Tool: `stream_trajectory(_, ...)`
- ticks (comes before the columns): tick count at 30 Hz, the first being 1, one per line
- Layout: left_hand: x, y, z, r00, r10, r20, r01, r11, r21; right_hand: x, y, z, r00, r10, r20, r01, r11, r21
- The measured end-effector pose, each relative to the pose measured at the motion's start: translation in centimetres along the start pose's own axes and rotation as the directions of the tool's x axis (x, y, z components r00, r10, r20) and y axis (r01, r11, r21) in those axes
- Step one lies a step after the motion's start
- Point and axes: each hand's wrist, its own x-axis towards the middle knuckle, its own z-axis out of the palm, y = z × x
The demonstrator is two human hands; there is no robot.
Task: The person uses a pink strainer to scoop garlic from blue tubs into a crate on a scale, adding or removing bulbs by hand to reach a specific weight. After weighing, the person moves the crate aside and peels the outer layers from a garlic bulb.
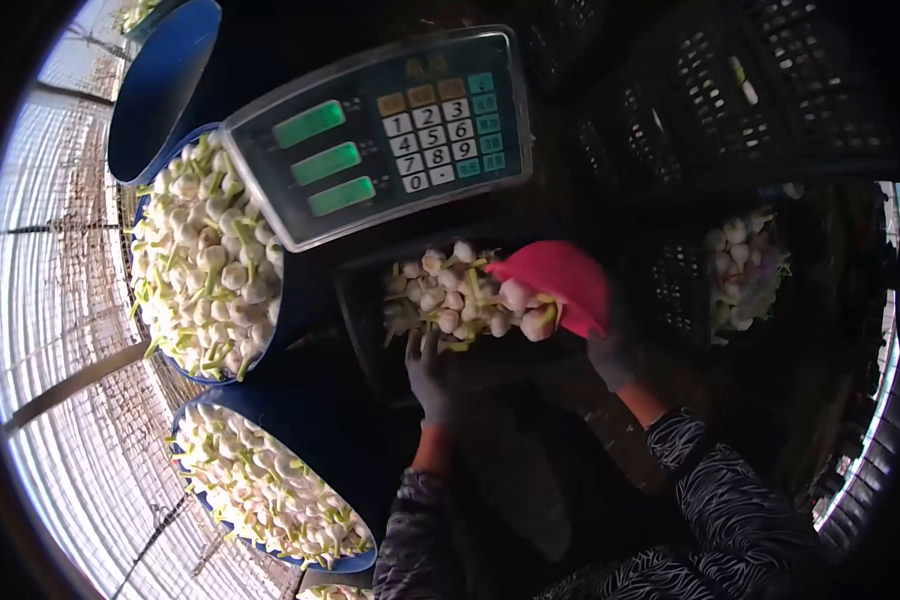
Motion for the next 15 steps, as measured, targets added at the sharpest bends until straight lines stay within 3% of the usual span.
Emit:
stream_trajectory(1,1.7,-1.0,1.8,0.999,-0.019,0.036,0.016,0.998,0.061,-0.5,0.2,0.1,0.976,0.207,0.065,-0.214,0.968,0.134)
stream_trajectory(2,3.7,-1.5,3.5,0.998,0.061,0.02,-0.062,0.997,0.045,-0.6,0.1,-0.3,0.907,0.395,0.148,-0.421,0.871,0.253)
stream_trajectory(4,7.4,-1.2,6.7,0.984,0.166,0.069,-0.169,0.985,0.035,-2.3,1.6,1.0,0.768,0.595,0.236,-0.64,0.711,0.29)
stream_trajectory(6,10.9,0.0,9.6,0.942,0.197,0.272,-0.236,0.964,0.122,-5.0,3.8,3.2,0.747,0.641,0.173,-0.662,0.7,0.266)
stream_trajectory(7,12.2,1.2,10.9,0.904,0.1,0.415,-0.226,0.937,0.267,-6.2,4.4,3.9,0.752,0.648,0.12,-0.649,0.698,0.304)
stream_trajectory(8,13.1,1.1,12.7,0.876,0.069,0.477,-0.263,0.898,0.354,-7.2,3.6,4.4,0.776,0.63,0.02,-0.574,0.694,0.434)
stream_trajectory(10,14.0,0.8,16.0,0.807,-0.006,0.59,-0.36,0.787,0.501,-8.5,2.3,4.8,0.733,0.678,-0.047,-0.513,0.598,0.616)
stream_trajectory(12,14.8,1.2,17.0,0.787,0.0,0.617,-0.378,0.791,0.482,-9.8,1.8,4.5,0.625,0.78,0.037,-0.55,0.406,0.73)
stream_trajectory(15,15.4,-0.1,18.2,0.791,-0.041,0.611,-0.383,0.745,0.546,-11.6,2.4,4.2,0.543,0.822,0.175,-0.616,0.248,0.748)
